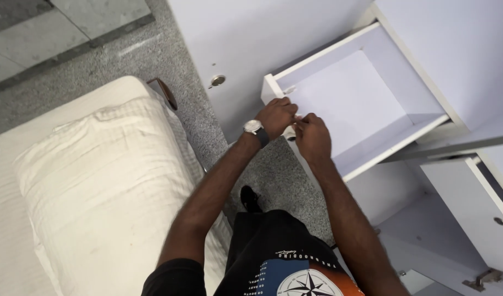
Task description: The person cleans the interior of a white cabinet drawer using a white cloth. They wipe the bottom, sides, and front panel of the drawer, then close it. They repeat this process for a second drawer below the first one.
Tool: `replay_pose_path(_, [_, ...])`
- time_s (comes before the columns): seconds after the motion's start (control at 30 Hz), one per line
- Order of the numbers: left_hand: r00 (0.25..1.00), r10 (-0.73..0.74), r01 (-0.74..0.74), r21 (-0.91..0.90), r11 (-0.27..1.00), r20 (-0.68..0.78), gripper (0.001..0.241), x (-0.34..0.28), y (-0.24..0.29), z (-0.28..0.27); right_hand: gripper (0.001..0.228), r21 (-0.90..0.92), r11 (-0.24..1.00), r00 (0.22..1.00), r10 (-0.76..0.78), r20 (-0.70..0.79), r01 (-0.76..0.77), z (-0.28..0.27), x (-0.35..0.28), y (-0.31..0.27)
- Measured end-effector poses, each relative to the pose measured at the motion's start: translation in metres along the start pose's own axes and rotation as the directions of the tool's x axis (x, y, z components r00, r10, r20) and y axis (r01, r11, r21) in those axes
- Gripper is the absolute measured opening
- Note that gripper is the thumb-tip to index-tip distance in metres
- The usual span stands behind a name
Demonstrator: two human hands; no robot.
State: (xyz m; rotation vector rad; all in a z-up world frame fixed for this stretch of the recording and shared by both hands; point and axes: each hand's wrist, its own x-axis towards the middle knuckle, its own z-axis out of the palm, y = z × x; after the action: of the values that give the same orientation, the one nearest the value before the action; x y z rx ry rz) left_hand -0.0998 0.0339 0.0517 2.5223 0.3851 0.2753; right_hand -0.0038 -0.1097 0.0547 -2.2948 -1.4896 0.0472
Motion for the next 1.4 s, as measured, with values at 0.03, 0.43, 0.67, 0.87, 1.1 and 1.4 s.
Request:
replay_pose_path(0.03, [1.0,0.011,-0.011,0.009,1.0,0.002,0.022,-0.001,0.004,0.002,0.016,0.002,1.0,1.0,0.005,-0.013,-0.005,-0.004,-0.002,0.002])
replay_pose_path(0.43, [0.992,0.112,-0.117,0.104,0.988,0.052,0.025,-0.019,0.053,0.031,0.012,0.185,0.972,0.989,0.136,0.053,-0.144,-0.03,-0.059,0.024])
replay_pose_path(0.67, [0.972,0.227,-0.232,0.091,0.968,0.062,0.016,-0.029,0.085,0.041,0.015,0.136,0.985,0.994,0.111,-0.012,-0.108,-0.055,-0.103,0.024])
replay_pose_path(0.87, [0.966,0.216,-0.221,0.018,0.975,0.139,0.021,-0.039,0.115,0.062,0.015,0.124,0.988,0.982,0.108,-0.155,-0.089,-0.07,-0.156,0.025])
replay_pose_path(1.1, [0.954,0.29,-0.294,0.038,0.955,0.078,0.012,-0.053,0.132,0.058,0.026,0.19,0.962,0.958,0.23,-0.17,-0.197,-0.089,-0.173,0.013])
replay_pose_path(1.4, [0.979,0.154,-0.144,0.082,0.986,-0.134,0.009,-0.072,0.148,0.07,0.036,0.467,0.83,0.944,0.327,0.033,-0.304,-0.073,-0.193,0.066])
